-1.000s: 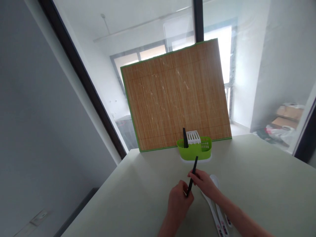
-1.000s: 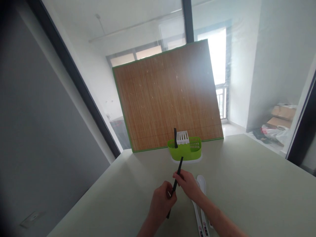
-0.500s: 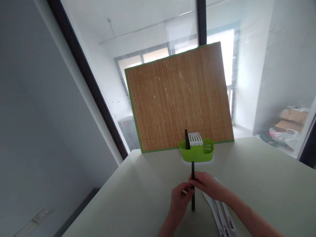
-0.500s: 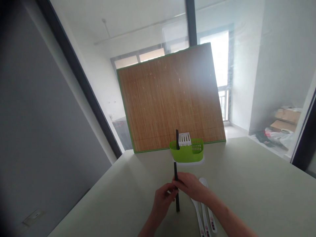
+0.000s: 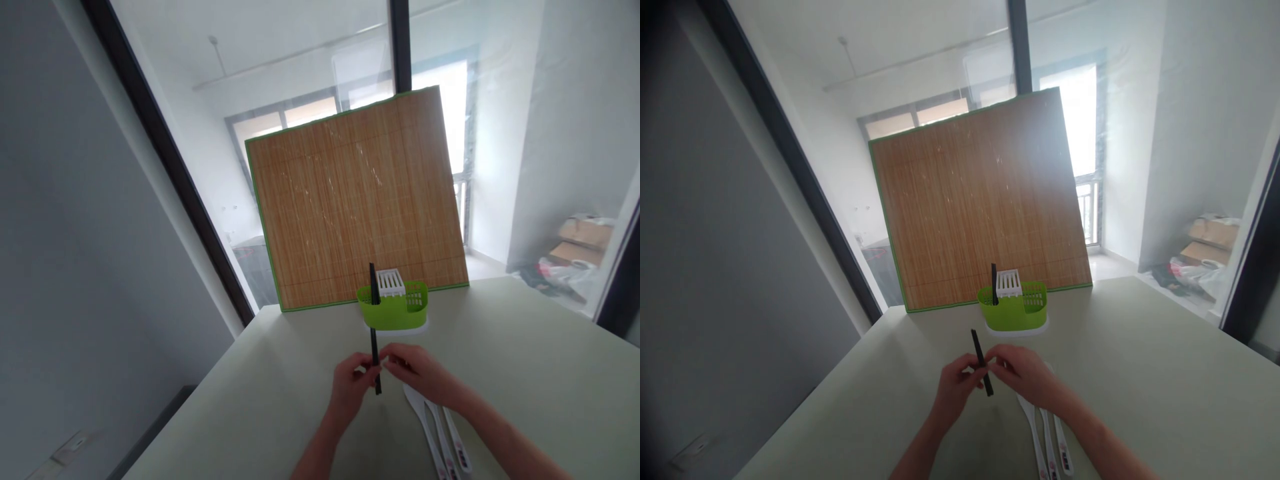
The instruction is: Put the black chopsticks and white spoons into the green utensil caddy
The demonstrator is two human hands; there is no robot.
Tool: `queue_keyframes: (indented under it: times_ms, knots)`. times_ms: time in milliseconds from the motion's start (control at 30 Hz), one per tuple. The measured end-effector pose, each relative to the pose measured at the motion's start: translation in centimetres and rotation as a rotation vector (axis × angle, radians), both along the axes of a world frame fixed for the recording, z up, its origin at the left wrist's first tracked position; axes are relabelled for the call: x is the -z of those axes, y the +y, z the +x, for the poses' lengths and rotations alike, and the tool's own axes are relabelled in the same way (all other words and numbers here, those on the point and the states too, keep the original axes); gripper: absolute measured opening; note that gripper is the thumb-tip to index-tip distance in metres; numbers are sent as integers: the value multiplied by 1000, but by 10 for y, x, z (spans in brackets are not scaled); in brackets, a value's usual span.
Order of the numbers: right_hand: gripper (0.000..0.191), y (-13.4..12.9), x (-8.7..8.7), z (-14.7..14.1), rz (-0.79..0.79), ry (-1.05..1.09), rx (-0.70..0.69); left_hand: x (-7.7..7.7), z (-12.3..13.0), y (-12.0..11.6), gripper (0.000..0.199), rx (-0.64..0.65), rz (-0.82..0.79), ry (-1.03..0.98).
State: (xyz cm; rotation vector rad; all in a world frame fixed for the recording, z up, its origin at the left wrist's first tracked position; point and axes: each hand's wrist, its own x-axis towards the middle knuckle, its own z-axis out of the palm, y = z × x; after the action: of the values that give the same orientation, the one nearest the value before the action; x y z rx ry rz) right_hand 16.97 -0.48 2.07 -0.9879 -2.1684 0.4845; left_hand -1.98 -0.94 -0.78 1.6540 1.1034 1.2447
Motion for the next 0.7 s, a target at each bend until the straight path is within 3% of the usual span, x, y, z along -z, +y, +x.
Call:
queue_keyframes:
  times_ms: [100,233,367,500,700]
  knots:
    - [26,6,12,25,66,51,147,-37,-8,31,24,-56,103,-2]
    - [26,12,45,56,263,-37,359,-88,-7,92,34,-201,239,60]
    - [24,14,77,71,394,-82,426,-114,6,156,38,-290,219,213]
    - [23,16,88,75,401,-66,476,-110,18,200,32,-303,146,333]
    - [24,21,88,75,389,-109,461,-77,28,224,26,-325,-32,508]
